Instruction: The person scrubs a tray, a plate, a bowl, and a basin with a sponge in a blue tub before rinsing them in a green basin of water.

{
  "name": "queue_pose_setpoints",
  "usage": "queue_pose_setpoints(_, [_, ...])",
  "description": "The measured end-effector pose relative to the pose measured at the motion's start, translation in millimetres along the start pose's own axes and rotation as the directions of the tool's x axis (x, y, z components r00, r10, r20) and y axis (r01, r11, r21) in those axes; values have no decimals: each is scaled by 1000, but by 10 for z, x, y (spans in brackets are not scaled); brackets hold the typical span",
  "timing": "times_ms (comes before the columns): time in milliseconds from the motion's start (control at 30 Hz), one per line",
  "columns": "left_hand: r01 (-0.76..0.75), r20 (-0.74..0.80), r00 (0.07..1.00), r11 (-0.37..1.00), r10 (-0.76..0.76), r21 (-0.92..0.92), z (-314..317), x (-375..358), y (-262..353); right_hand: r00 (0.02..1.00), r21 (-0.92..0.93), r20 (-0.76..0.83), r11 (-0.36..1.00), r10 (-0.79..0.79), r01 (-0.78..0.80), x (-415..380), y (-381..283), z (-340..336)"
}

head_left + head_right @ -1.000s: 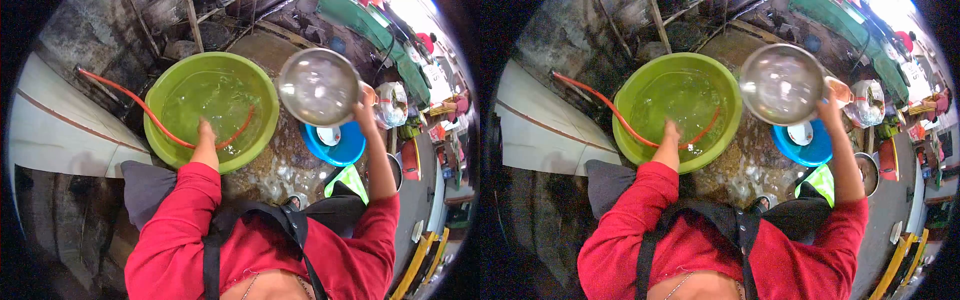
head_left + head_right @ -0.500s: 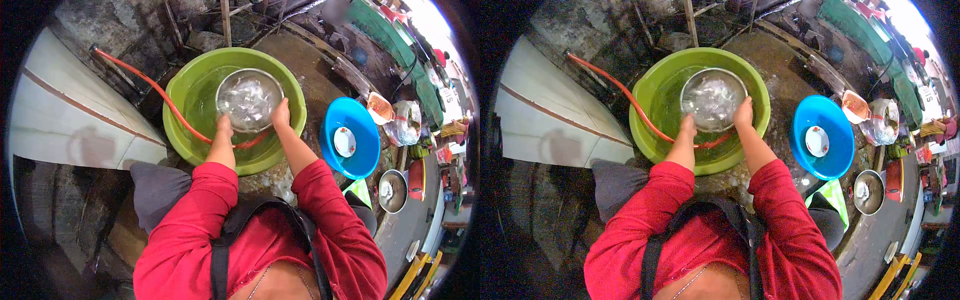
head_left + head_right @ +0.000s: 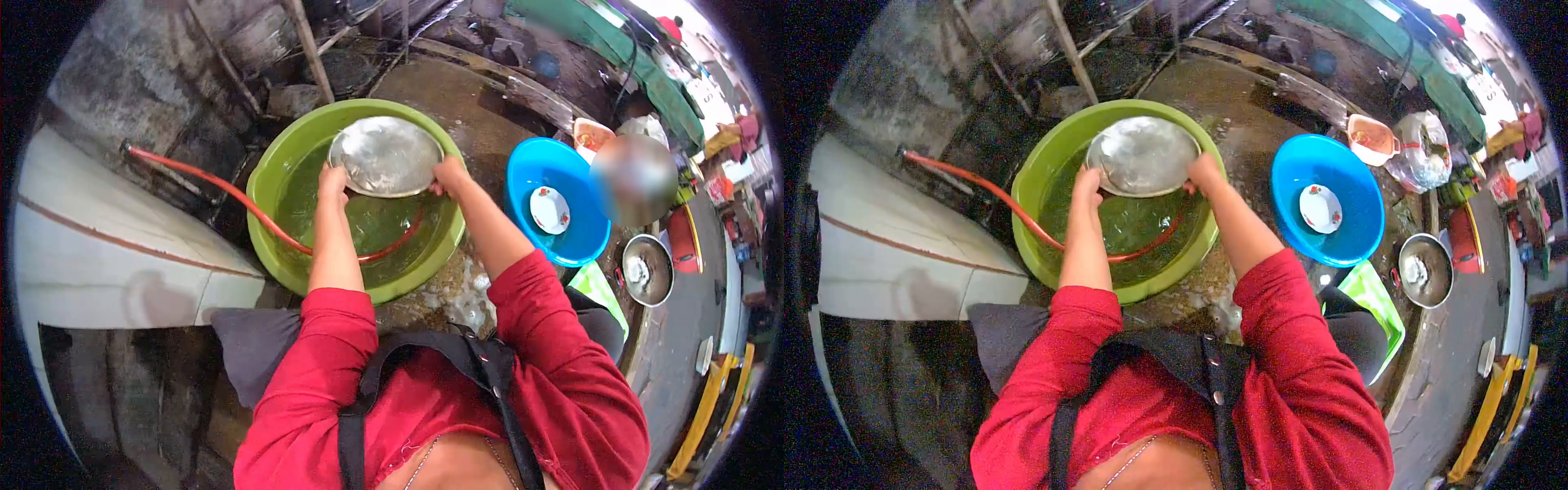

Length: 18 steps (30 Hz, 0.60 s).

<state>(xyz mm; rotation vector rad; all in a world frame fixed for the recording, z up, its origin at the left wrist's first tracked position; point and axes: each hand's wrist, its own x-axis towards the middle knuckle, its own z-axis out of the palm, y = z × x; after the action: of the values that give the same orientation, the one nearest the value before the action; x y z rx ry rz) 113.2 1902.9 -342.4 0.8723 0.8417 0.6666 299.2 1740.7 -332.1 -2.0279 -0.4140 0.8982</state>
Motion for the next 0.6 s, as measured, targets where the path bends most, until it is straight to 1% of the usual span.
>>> queue_pose_setpoints(33, [-54, 15, 998, 997, 53, 54, 29, 220, -9, 999, 34, -38, 999, -21, 22, 29, -167, -137])
queue_pose_setpoints(67, [26, 14, 1000, 996, -27, 86, 351, -129, 378, 996, 69, -75, 997, -39, 44, 38, -366, -285])
queue_pose_setpoints(133, [129, 115, 982, 976, -150, 175, 618, 110, 596, 992, 177, -127, 983, -21, 43, 39, -726, -646])
queue_pose_setpoints(200, [187, 178, 960, 968, -215, 165, 953, 181, 808, 996, 141, 6, 986, 85, -85, 104, -885, -884])
queue_pose_setpoints(233, [146, 150, 971, 958, -187, 248, 1119, 120, 895, 996, 158, -11, 984, 86, -83, 96, -850, -926])
queue_pose_setpoints(267, [142, 170, 967, 955, -190, 262, 1186, 95, 939, 986, 166, 113, 976, 121, -139, 142, -756, -941])
queue_pose_setpoints(333, [4, 233, 961, 854, -146, 520, 1246, 108, 1031, 920, 162, 350, 957, 173, -242, 242, -540, -958])
queue_pose_setpoints(367, [-13, 184, 976, 819, -113, 573, 1271, 155, 1027, 946, 266, 294, 939, 134, -216, 185, -434, -867])
queue_pose_setpoints(400, [-117, 114, 992, 811, 63, 573, 1315, 143, 972, 967, 365, 236, 913, 98, -182, 162, -358, -739])
queue_pose_setpoints(467, [-255, 169, 967, 664, 192, 703, 1486, -263, 1131, 937, 406, 317, 872, 147, -275, 464, -114, -541])
queue_pose_setpoints(500, [-255, 180, 967, 655, 181, 711, 1526, -280, 1116, 937, 421, 315, 862, 153, -282, 443, -75, -479])
queue_pose_setpoints(533, [-317, 191, 938, 490, 289, 812, 1575, -295, 1128, 958, 453, 277, 868, 80, -203, 414, -43, -420])
queue_pose_setpoints(567, [-357, 224, 890, 304, 396, 883, 1630, -310, 1143, 972, 480, 234, 870, 2, -117, 382, -54, -398])
queue_pose_setpoints(600, [-367, 238, 887, 293, 395, 883, 1672, -339, 1126, 974, 493, 226, 863, -2, -113, 781, 338, -372])
